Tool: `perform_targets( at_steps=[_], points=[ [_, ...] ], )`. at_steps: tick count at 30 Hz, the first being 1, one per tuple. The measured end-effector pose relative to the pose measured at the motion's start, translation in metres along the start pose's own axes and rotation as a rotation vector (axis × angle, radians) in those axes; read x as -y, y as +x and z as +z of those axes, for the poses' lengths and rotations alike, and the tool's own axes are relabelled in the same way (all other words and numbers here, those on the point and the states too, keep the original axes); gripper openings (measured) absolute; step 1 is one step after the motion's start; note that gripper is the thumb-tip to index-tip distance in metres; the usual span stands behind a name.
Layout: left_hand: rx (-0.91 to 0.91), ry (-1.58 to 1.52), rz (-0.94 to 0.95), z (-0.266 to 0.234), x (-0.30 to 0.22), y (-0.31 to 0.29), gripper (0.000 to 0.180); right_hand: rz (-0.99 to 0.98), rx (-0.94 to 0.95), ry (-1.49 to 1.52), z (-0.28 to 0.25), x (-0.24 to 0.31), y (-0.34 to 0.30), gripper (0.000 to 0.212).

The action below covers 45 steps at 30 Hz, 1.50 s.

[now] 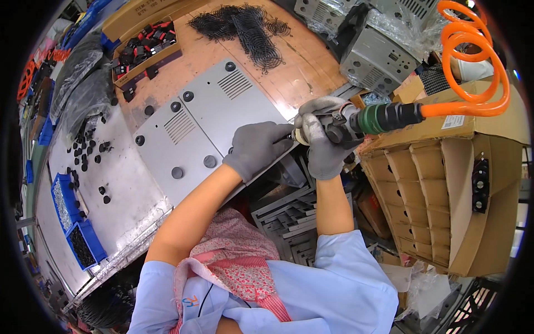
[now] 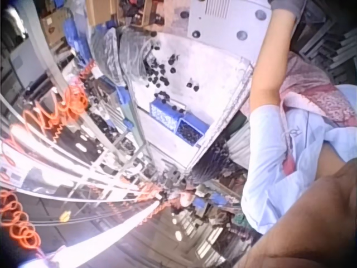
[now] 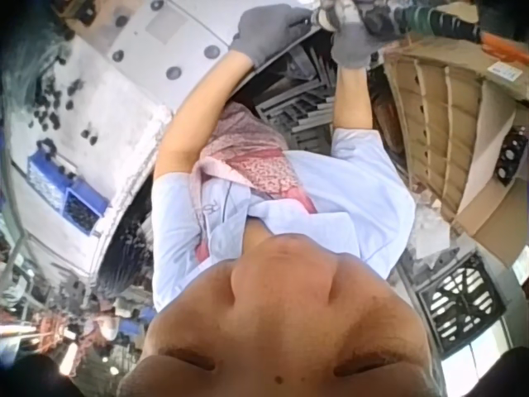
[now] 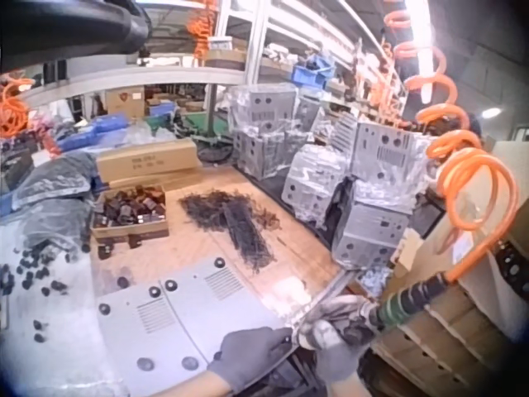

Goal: Installing cooling fans into metal chassis using an air screwdriver.

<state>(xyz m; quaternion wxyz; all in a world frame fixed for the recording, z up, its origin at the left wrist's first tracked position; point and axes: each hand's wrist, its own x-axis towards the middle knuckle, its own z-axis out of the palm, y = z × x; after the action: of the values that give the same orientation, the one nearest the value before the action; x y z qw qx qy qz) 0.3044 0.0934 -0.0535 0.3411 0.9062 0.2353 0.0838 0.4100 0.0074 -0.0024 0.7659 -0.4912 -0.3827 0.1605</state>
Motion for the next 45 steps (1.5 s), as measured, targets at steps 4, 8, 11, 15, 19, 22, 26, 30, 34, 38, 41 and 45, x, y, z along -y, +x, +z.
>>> perform_targets(
  at_steps=[4, 8, 11, 15, 19, 22, 26, 30, 34, 38, 41, 45],
  points=[
    [0.002, 0.011, -0.001, -0.001, 0.0, 0.003, 0.027, -0.018, -0.023, 0.013, 0.002, 0.001, 0.0, 0.024],
    [-0.078, -0.055, 0.034, 0.004, 0.009, 0.001, 0.03, -0.152, -0.145, -0.054, 0.013, 0.015, -0.004, 0.027],
    [-0.227, -0.579, -0.079, -0.012, 0.022, -0.007, 0.029, -0.19, -0.022, 0.154, 0.013, 0.047, -0.016, 0.033],
    [-0.172, -1.858, -0.34, -0.054, 0.024, -0.044, 0.044, -0.324, 0.259, 0.419, 0.012, 0.076, -0.028, 0.043],
    [-0.111, -2.148, -0.325, -0.049, 0.011, -0.09, 0.049, -0.398, 0.399, 0.376, 0.025, 0.078, -0.035, 0.05],
    [-0.084, -2.119, -0.367, -0.045, 0.003, -0.105, 0.045, -0.382, 0.423, 0.391, 0.04, 0.073, -0.039, 0.05],
    [-0.068, -2.013, -0.329, -0.033, 0.007, -0.12, 0.04, -0.339, 0.428, 0.406, 0.052, 0.073, -0.046, 0.048],
    [-0.013, -1.991, -0.401, -0.026, 0.016, -0.132, 0.035, -0.341, 0.467, 0.395, 0.055, 0.075, -0.047, 0.045],
    [0.044, -1.842, -0.304, -0.022, 0.019, -0.137, 0.04, -0.329, 0.473, 0.416, 0.061, 0.076, -0.052, 0.046],
    [0.04, -1.906, -0.244, -0.019, 0.015, -0.14, 0.047, -0.255, 0.452, 0.413, 0.062, 0.08, -0.058, 0.049],
    [0.027, -1.929, -0.224, -0.016, 0.016, -0.139, 0.048, -0.224, 0.462, 0.411, 0.063, 0.083, -0.058, 0.05],
    [-0.032, -1.782, -0.189, -0.019, 0.007, -0.135, 0.046, -0.19, 0.424, 0.334, 0.063, 0.088, -0.063, 0.048]
  ],
)
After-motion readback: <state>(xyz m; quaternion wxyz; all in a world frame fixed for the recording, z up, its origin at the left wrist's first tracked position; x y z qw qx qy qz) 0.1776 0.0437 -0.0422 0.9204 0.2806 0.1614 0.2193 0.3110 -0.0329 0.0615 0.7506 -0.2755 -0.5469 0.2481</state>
